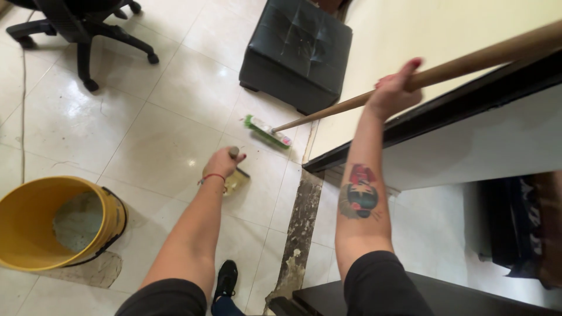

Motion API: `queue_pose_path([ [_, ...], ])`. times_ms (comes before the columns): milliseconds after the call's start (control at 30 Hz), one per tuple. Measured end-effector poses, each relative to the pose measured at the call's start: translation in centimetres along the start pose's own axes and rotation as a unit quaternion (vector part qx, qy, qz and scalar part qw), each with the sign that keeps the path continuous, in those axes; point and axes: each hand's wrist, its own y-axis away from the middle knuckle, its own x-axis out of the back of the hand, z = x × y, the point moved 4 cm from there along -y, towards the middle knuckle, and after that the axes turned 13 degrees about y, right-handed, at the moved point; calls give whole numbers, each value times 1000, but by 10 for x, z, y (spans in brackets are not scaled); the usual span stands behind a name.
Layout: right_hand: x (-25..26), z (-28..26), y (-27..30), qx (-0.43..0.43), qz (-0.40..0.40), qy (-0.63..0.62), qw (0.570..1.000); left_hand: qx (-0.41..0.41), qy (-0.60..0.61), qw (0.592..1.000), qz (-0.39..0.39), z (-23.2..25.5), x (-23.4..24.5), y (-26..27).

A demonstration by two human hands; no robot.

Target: Sweeping the floor with a broom and dustpan, moving an ottoman, and organizing papers on a cork bulletin board.

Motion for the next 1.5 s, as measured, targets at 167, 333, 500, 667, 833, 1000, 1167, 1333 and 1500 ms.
queue_pose_path([
  [167,-11,63,53,-25,-26,50,998,15,-20,1000,18,-11,-25,6],
  [333,-19,19,75,-20,-78,63,995,10,-12,999,37,-2,-23,-3],
  [500,-36,-20,60,-86,-135,25,987,38,-21,999,21,2,-29,-6],
  [667,-39,-50,60,-106,-226,-9,968,41,-17,999,15,7,-27,-8],
  [833,-31,-77,47,-78,-162,-36,983,40,-11,998,36,4,-15,-5],
  [1000,-37,-73,43,-31,-158,-103,982,-14,-18,996,89,-18,-8,-10],
  [1167,-78,-23,71,-84,-196,-66,975,-21,-37,995,94,12,5,1],
  [1333,-97,-33,103,-83,-238,3,968,22,-25,996,80,1,-2,-5],
  [1500,-91,-75,105,-93,-314,-41,944,40,-40,995,82,-23,-21,-9],
])
